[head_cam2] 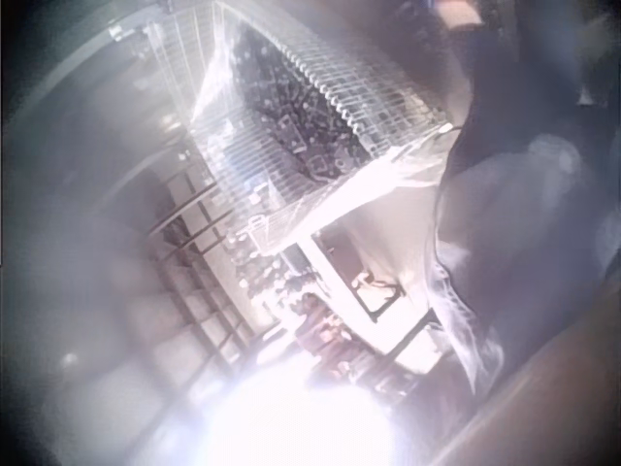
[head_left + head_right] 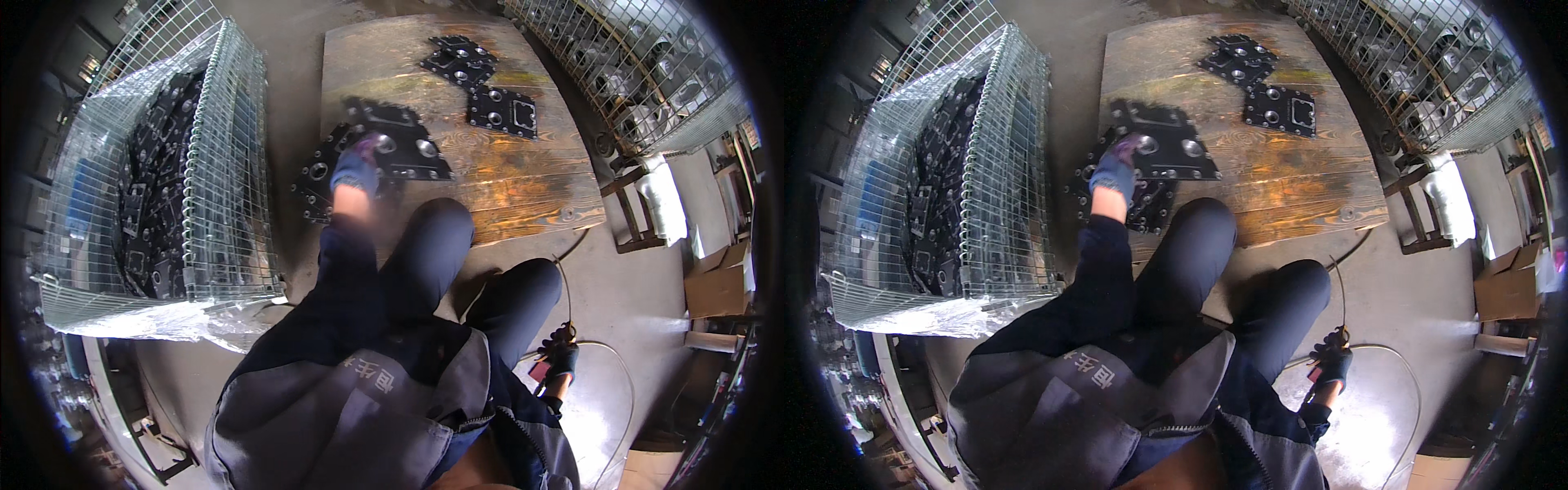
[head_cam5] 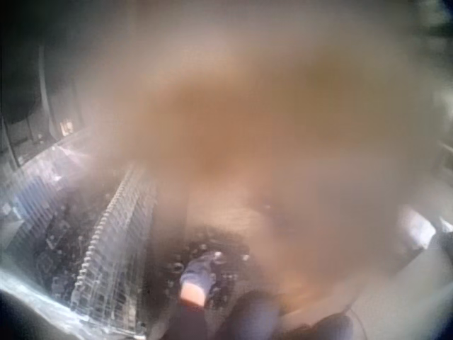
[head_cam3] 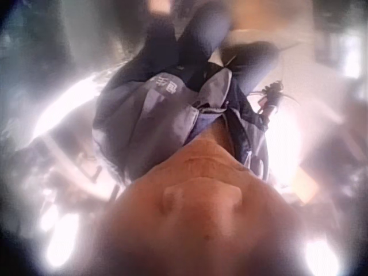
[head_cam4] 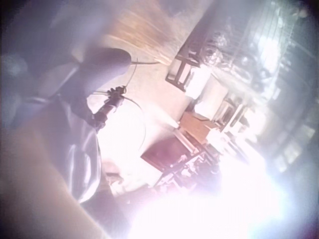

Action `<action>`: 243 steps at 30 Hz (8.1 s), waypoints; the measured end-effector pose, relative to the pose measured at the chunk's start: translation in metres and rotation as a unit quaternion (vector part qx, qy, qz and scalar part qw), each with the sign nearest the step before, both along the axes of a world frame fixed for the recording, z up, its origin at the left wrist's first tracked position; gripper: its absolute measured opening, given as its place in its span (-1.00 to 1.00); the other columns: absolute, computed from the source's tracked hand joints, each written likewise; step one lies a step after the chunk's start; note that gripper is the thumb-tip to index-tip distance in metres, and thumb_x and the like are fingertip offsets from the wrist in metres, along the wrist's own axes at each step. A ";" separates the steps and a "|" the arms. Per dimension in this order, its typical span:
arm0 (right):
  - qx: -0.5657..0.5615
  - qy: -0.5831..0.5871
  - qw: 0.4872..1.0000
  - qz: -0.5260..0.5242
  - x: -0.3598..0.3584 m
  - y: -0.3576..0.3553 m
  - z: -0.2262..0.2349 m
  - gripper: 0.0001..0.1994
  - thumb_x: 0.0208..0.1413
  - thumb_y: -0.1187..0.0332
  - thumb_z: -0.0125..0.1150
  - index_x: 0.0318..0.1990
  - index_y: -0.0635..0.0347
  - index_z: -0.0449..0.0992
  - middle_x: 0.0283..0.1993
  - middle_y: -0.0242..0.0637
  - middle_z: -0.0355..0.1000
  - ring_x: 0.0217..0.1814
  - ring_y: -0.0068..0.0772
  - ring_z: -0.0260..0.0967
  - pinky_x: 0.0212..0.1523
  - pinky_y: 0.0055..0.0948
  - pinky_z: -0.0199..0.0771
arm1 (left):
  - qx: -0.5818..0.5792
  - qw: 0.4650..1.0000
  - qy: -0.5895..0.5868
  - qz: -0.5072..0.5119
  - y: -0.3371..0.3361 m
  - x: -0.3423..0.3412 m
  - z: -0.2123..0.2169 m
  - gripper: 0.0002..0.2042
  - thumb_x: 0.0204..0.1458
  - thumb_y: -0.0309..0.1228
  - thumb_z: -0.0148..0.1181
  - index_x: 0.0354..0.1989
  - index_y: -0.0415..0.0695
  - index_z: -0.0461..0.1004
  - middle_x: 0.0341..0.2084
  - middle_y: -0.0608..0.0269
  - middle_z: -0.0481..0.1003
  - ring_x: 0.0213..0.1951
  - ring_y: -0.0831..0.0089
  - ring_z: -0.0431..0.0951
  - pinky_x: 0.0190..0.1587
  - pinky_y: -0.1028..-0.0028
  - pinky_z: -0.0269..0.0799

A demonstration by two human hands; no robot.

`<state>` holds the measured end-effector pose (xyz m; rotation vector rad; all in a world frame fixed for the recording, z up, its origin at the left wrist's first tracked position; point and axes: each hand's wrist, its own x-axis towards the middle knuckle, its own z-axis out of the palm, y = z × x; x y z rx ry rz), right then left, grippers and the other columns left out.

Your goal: The person cleans black metal parts on a wooden workbench using a handheld spray tool, then places them into a wire mesh basket. The person repeats this process for multiple parts, flipping them over to clean both sides before stacking them in the basket.

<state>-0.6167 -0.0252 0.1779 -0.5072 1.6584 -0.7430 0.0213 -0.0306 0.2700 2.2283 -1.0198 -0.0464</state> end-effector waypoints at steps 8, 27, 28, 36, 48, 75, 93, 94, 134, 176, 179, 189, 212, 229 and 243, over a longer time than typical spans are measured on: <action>-0.024 0.029 0.998 0.050 0.028 -0.010 0.008 -0.89 0.18 0.39 0.16 -0.19 0.19 0.47 -0.40 -0.30 0.42 -0.50 -0.27 0.47 -0.58 -0.24 0.57 | 0.024 0.994 0.103 0.030 0.093 0.038 -0.062 -0.50 0.22 0.00 -0.05 0.12 -0.16 0.44 -0.01 -0.09 0.50 0.07 0.09 0.48 0.07 0.29 0.35; -0.117 0.129 0.980 0.094 0.023 -0.032 -0.021 -0.87 0.15 0.38 0.21 -0.23 0.24 0.55 -0.45 -0.52 0.44 -0.42 -0.68 0.33 -0.42 -0.56 0.31 | 0.165 0.908 -0.310 -0.226 -0.299 -0.070 -0.022 -0.46 -0.01 -0.07 0.12 0.22 0.15 0.35 -0.01 -0.01 0.46 0.05 0.07 0.43 -0.02 0.07 0.37; -0.137 0.177 0.968 0.111 0.044 -0.043 0.015 -0.86 0.15 0.38 0.21 -0.21 0.23 0.56 -0.45 -0.51 0.44 -0.42 -0.66 0.33 -0.44 -0.55 0.31 | 0.191 0.894 -0.319 -0.250 -0.324 -0.081 -0.052 -0.44 -0.02 -0.07 0.13 0.23 0.19 0.34 0.07 0.01 0.39 0.12 0.04 0.35 0.05 0.00 0.28; -0.106 0.081 0.988 0.084 0.010 -0.019 -0.009 -0.64 0.19 0.22 0.19 0.02 0.28 0.45 -0.22 -0.29 0.54 -0.25 -0.53 0.46 -0.21 -0.49 0.46 | 0.348 0.856 -0.192 -0.330 -0.442 -0.136 -0.200 -0.18 -0.08 0.00 0.18 0.41 0.33 -0.03 0.39 0.06 0.01 0.37 0.01 0.03 0.33 -0.17 -0.18; -0.123 -0.018 0.989 0.084 0.051 -0.091 0.031 -0.65 0.22 0.24 0.14 0.05 0.30 0.42 -0.37 -0.23 0.51 -0.43 -0.49 0.48 -0.37 -0.49 0.47 | 0.346 0.881 -0.013 -0.321 -0.362 -0.227 -0.297 -0.51 0.11 0.04 -0.04 0.09 0.00 0.38 -0.33 0.05 0.58 -0.24 0.23 0.58 -0.19 0.22 0.47; 0.065 0.010 0.996 0.054 0.037 -0.065 0.069 -0.65 0.17 0.11 0.16 -0.31 0.30 0.51 -0.50 -0.30 0.44 -0.59 -0.45 0.40 -0.62 -0.45 0.41 | 0.150 0.906 0.271 -0.289 -0.250 -0.230 -0.162 -0.51 -0.12 -0.33 0.43 -0.03 -0.27 0.45 -0.20 0.05 0.60 -0.21 0.27 0.60 -0.17 0.26 0.46; 0.043 -0.330 0.943 0.011 0.034 -0.103 -0.019 -0.62 0.25 -0.05 -0.05 -0.34 0.08 0.39 -0.55 -0.47 0.33 -0.60 -0.50 0.24 -0.53 -0.46 0.25 | 0.140 0.920 -0.022 -0.366 -0.226 -0.317 -0.060 -0.62 0.01 -0.23 0.30 -0.16 -0.30 0.45 -0.36 -0.13 0.58 -0.27 0.07 0.62 -0.21 0.23 0.47; 0.045 -0.314 0.948 0.003 0.034 -0.102 -0.019 -0.62 0.25 -0.06 -0.05 -0.34 0.08 0.39 -0.55 -0.47 0.33 -0.60 -0.51 0.24 -0.54 -0.46 0.25 | 0.149 0.921 -0.003 -0.361 -0.224 -0.321 -0.056 -0.60 0.00 -0.22 0.31 -0.14 -0.31 0.46 -0.36 -0.13 0.58 -0.26 0.08 0.62 -0.19 0.23 0.47; -0.020 -0.190 0.980 0.047 0.032 -0.100 0.053 -0.59 0.27 -0.01 -0.09 -0.33 0.16 0.44 -0.60 -0.45 0.31 -0.66 -0.50 0.25 -0.59 -0.46 0.26 | 0.114 0.915 -0.098 -0.373 -0.218 -0.320 -0.044 -0.69 -0.04 -0.21 0.30 -0.36 -0.24 0.47 -0.46 -0.09 0.56 -0.32 0.01 0.60 -0.24 0.22 0.49; -0.004 -0.219 0.974 0.061 0.042 -0.117 0.061 -0.56 0.24 -0.04 0.00 -0.24 0.22 0.47 -0.58 -0.43 0.34 -0.66 -0.47 0.31 -0.60 -0.43 0.33 | 0.146 0.909 -0.087 -0.382 -0.231 -0.310 -0.057 -0.65 -0.03 -0.17 0.31 -0.36 -0.25 0.46 -0.38 -0.09 0.55 -0.30 0.01 0.58 -0.23 0.22 0.46; 0.001 -0.229 0.970 0.079 0.033 -0.116 0.048 -0.56 0.23 -0.05 -0.01 -0.25 0.22 0.47 -0.58 -0.43 0.32 -0.65 -0.46 0.32 -0.58 -0.42 0.34 | 0.164 0.908 -0.118 -0.368 -0.229 -0.309 -0.054 -0.66 -0.05 -0.17 0.31 -0.40 -0.23 0.44 -0.40 -0.06 0.55 -0.28 0.00 0.57 -0.22 0.18 0.45; -0.058 -0.134 0.986 0.086 0.027 -0.071 0.063 -0.57 0.18 -0.03 0.12 -0.23 0.24 0.55 -0.46 -0.29 0.48 -0.56 -0.41 0.43 -0.52 -0.43 0.48 | 0.258 0.873 0.136 -0.392 -0.265 -0.295 -0.110 -0.38 -0.04 -0.29 0.34 0.21 -0.21 0.29 0.02 -0.12 0.47 -0.04 0.14 0.55 0.01 0.25 0.42; -0.021 0.012 0.999 0.027 0.000 0.014 -0.002 -0.68 0.18 0.09 0.20 -0.18 0.17 0.44 -0.40 -0.29 0.42 -0.51 -0.28 0.46 -0.61 -0.28 0.49 | 0.008 0.959 0.282 -0.018 -0.049 -0.017 0.057 -0.65 0.23 -0.11 -0.10 -0.01 0.05 0.55 -0.20 -0.02 0.56 -0.14 0.13 0.54 -0.03 0.23 0.42; -0.055 0.021 0.994 0.093 0.038 -0.039 -0.007 -0.84 0.21 0.29 0.00 -0.27 0.12 0.47 -0.52 -0.58 0.29 -0.62 -0.57 0.12 -0.63 -0.53 0.09 | 0.358 0.919 -0.136 0.092 0.087 0.109 -0.039 -0.45 0.08 0.14 -0.01 0.01 -0.05 0.52 -0.06 -0.04 0.53 -0.05 -0.11 0.53 0.02 0.10 0.44; -0.142 0.101 0.982 0.065 0.034 -0.040 -0.001 -0.72 0.21 0.15 0.17 -0.13 0.18 0.54 -0.32 -0.46 0.51 -0.43 -0.68 0.29 -0.43 -0.64 0.25 | 0.112 0.962 0.181 -0.174 -0.382 -0.057 -0.122 -0.39 0.15 -0.09 0.01 0.35 -0.07 0.14 0.19 -0.02 0.35 0.19 0.25 0.37 0.14 0.26 0.32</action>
